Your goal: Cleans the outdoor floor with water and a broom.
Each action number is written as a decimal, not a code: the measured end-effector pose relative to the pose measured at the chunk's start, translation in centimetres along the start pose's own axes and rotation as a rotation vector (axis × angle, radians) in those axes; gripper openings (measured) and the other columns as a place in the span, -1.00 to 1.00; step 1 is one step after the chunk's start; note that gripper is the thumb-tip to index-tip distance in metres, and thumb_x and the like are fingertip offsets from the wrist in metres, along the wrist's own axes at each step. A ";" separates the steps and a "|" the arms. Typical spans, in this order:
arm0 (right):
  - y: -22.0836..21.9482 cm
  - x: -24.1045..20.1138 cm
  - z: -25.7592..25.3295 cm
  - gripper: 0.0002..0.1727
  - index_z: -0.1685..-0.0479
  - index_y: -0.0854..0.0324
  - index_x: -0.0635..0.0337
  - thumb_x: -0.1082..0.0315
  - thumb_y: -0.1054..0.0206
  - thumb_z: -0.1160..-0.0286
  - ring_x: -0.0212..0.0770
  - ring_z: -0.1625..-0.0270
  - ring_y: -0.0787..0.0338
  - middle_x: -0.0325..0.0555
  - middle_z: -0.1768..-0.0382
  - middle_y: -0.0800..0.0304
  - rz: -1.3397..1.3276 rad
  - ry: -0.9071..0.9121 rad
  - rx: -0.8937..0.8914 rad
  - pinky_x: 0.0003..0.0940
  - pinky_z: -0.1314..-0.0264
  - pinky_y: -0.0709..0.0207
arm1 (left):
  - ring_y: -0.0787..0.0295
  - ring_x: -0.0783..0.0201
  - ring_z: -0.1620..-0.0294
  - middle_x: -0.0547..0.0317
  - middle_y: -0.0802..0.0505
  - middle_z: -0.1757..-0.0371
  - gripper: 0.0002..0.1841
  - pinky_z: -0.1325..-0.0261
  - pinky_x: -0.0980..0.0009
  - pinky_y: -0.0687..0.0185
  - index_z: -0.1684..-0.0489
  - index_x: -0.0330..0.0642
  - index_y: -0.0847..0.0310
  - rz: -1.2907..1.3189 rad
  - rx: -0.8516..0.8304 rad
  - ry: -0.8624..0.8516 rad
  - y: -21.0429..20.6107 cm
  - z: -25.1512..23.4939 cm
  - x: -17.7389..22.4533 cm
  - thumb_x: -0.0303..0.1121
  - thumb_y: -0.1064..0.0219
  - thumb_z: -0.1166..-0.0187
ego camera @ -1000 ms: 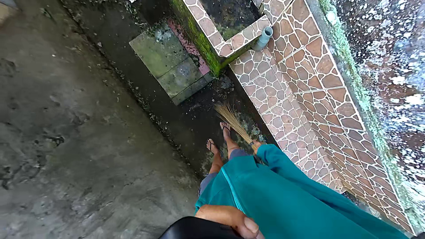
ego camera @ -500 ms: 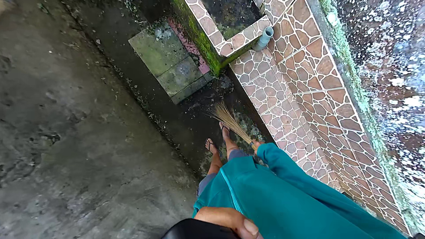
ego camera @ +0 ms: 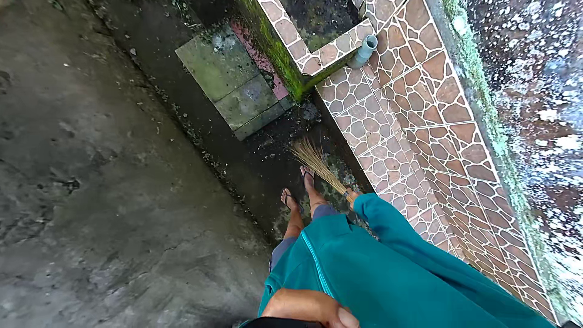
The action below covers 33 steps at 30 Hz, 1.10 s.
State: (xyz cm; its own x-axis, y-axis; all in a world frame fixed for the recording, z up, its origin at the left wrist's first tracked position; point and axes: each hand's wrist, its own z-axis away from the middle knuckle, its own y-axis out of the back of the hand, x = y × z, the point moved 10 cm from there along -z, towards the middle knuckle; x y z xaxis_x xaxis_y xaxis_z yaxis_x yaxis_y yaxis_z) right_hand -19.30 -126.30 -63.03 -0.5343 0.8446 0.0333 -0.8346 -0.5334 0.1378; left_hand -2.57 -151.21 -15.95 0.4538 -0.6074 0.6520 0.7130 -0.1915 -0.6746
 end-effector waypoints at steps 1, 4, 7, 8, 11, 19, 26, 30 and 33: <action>0.0 1.0 1.7 0.05 -0.92 0.13 0.09 0.48 -0.47 -0.40 0.32 -0.68 -0.43 0.42 -0.65 -0.36 -0.029 -0.014 -0.003 0.23 -0.68 -0.33 | -0.85 0.27 0.13 0.15 -0.88 0.18 -0.21 0.01 0.32 -0.75 -0.03 -0.22 -0.73 0.005 -0.016 0.009 0.2 0.2 -0.1 0.41 -0.38 -0.20; 0.9 4.1 5.4 -0.08 -0.90 0.05 0.12 0.51 -0.36 -0.53 0.29 -0.67 -0.45 0.42 -0.61 -0.41 -0.239 -0.064 0.070 0.17 -0.68 -0.34 | -0.85 0.19 0.05 0.10 -0.87 0.03 0.01 -0.03 0.21 -0.75 -0.24 -0.16 -0.68 0.007 -0.088 0.062 1.4 1.3 -0.8 0.62 -0.26 -0.07; 3.7 3.1 5.8 0.06 -0.90 0.13 0.20 0.49 -0.48 -0.38 0.27 -0.64 -0.50 0.41 -0.62 -0.40 -0.222 -0.081 0.118 0.15 -0.66 -0.38 | -0.85 0.20 0.06 0.09 -0.87 0.08 -0.06 -0.05 0.22 -0.75 -0.15 -0.21 -0.72 0.018 -0.046 0.040 1.1 0.9 -0.6 0.55 -0.30 -0.13; 4.5 1.5 4.8 0.03 -0.87 0.09 0.27 0.47 -0.49 -0.38 0.26 -0.63 -0.51 0.41 -0.61 -0.41 -0.207 -0.065 0.114 0.14 -0.65 -0.40 | -0.86 0.24 0.10 0.13 -0.87 0.16 -0.17 -0.04 0.26 -0.75 -0.04 -0.21 -0.74 0.004 0.000 0.010 0.7 0.5 -0.2 0.46 -0.35 -0.19; 3.5 -3.2 -0.2 -0.03 -0.82 -0.04 0.33 0.42 -0.53 -0.38 0.26 -0.65 -0.49 0.39 -0.62 -0.41 -0.066 0.016 0.060 0.16 -0.66 -0.39 | -0.86 0.21 0.10 0.08 -0.88 0.15 -0.12 -0.02 0.27 -0.76 -0.09 -0.21 -0.73 -0.019 0.004 0.004 2.0 1.3 -1.5 0.50 -0.33 -0.15; 1.9 -0.5 4.5 0.06 -0.91 0.10 0.10 0.45 -0.50 -0.37 0.33 -0.60 -0.53 0.39 -0.57 -0.49 0.017 0.040 0.011 0.27 -0.63 -0.38 | -0.85 0.16 0.05 0.06 -0.88 0.05 0.04 -0.04 0.18 -0.76 -0.20 -0.20 -0.70 0.033 -0.055 0.058 1.7 1.0 -0.9 0.64 -0.27 -0.03; 3.2 -3.6 -1.4 -0.11 -0.75 -0.18 0.37 0.45 -0.53 -0.34 0.20 -0.62 -0.54 0.37 -0.57 -0.48 -0.057 0.017 0.049 0.12 -0.65 -0.42 | -0.85 0.17 0.07 0.04 -0.88 0.08 0.00 -0.04 0.22 -0.75 -0.19 -0.21 -0.70 0.030 -0.009 0.029 2.7 1.5 -1.6 0.60 -0.28 -0.07; 2.0 -5.8 0.5 0.04 -0.87 -0.01 0.16 0.41 -0.55 -0.33 0.24 -0.64 -0.51 0.34 -0.60 -0.46 0.072 0.089 -0.025 0.19 -0.66 -0.37 | -0.87 0.21 0.03 0.10 -0.89 0.07 -0.11 -0.08 0.25 -0.75 -0.19 -0.14 -0.71 0.008 0.005 -0.007 3.2 1.7 -1.6 0.50 -0.36 -0.12; 3.3 -3.5 4.2 0.08 -0.91 0.08 0.11 0.38 -0.55 -0.36 0.30 -0.62 -0.52 0.36 -0.57 -0.50 0.066 0.094 0.005 0.23 -0.66 -0.35 | -0.86 0.16 0.05 0.03 -0.88 0.06 -0.02 -0.04 0.22 -0.75 -0.18 -0.21 -0.70 0.039 -0.003 -0.024 3.0 1.2 -0.8 0.58 -0.27 -0.12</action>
State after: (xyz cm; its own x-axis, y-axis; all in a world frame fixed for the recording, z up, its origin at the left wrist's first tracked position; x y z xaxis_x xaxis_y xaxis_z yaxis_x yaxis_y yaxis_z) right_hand -19.66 -130.85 -58.53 -0.5989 0.7992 -0.0504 -0.7963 -0.5877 0.1432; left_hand -0.17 -150.37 -18.08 0.4938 -0.5957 0.6335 0.6931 -0.1705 -0.7004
